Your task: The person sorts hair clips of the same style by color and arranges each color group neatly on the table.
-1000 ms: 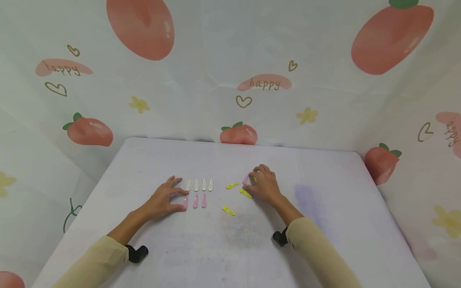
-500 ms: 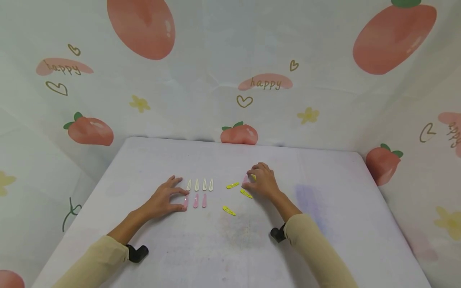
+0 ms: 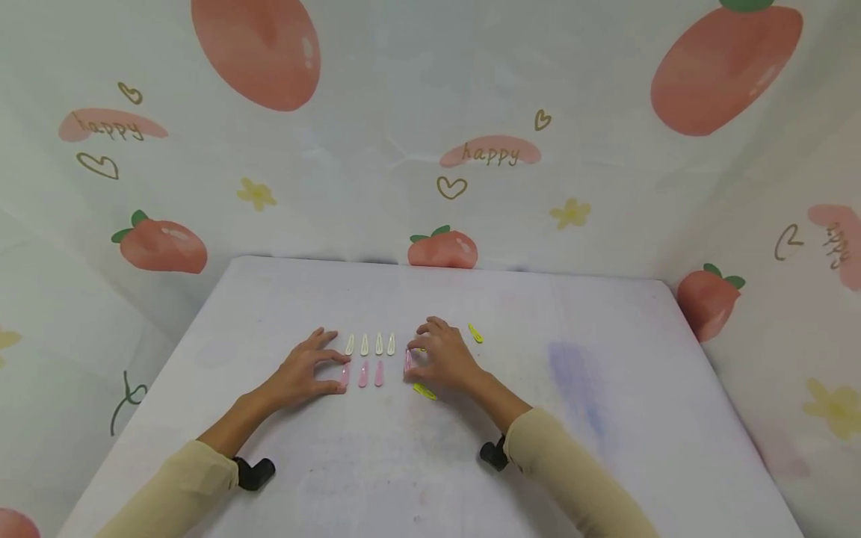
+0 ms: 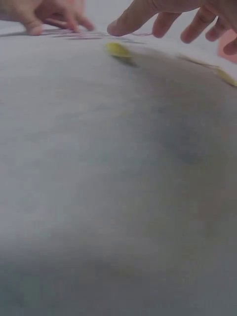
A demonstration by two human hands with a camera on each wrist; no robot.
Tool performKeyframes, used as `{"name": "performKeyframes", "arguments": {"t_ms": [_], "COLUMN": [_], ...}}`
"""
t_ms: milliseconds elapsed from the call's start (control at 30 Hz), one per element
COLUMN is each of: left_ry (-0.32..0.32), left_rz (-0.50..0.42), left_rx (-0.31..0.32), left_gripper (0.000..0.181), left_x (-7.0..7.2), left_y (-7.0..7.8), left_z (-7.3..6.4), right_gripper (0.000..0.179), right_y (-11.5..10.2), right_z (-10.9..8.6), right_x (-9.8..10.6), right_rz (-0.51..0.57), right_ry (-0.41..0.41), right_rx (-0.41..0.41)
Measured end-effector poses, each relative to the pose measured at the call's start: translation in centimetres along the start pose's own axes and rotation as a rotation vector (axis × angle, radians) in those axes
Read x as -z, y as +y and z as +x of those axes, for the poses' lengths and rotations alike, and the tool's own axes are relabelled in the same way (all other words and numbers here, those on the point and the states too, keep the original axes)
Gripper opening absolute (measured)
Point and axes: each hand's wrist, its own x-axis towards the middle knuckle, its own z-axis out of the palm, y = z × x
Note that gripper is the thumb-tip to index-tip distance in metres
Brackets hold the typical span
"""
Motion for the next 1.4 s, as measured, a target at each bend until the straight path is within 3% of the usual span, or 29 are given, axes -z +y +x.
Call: {"name": "performKeyframes", "arguments": {"t_ms": [200, 667, 800, 967, 1167, 1400], "left_ry": [0.001, 0.006, 0.003, 0.005, 0.0, 0.001], "left_rz": [-0.015, -0.018, -0.018, -0.01, -0.012, -0.008], "left_rx": [-0.002, 0.0, 0.0, 0.0, 0.008, 0.007], "left_gripper": [0.048, 0.048, 0.048, 0.049, 0.049, 0.048], "left_x": [0.0, 0.1, 0.0, -0.1, 0.0, 0.0], "left_y": [-0.1, 0.0, -0.1, -0.1, 0.1, 0.1], "left_z": [0.0, 0.0, 0.0, 0.0, 0.1, 0.1], "right_gripper": [0.048, 0.054, 0.054, 0.046, 0.045, 0.044], "right_y": [-1.5, -1.6, 0.3, 4.7, 8.9, 10.3], "right_z": [0.0, 0.2, 0.2, -0.2, -1.0, -1.7], "right_x": [-0.8, -0.3, 1.2, 3.3, 4.6, 5.1], "right_rz": [-0.004, 0.004, 0.031, 0.075, 0.091, 0.062], "right_ry": [-0.06, -0.096, -0.055, -0.001, -0.055, -0.112], "right_rx": [0.049, 0.023, -0.025, -0.057, -0.066, -0.055]}}
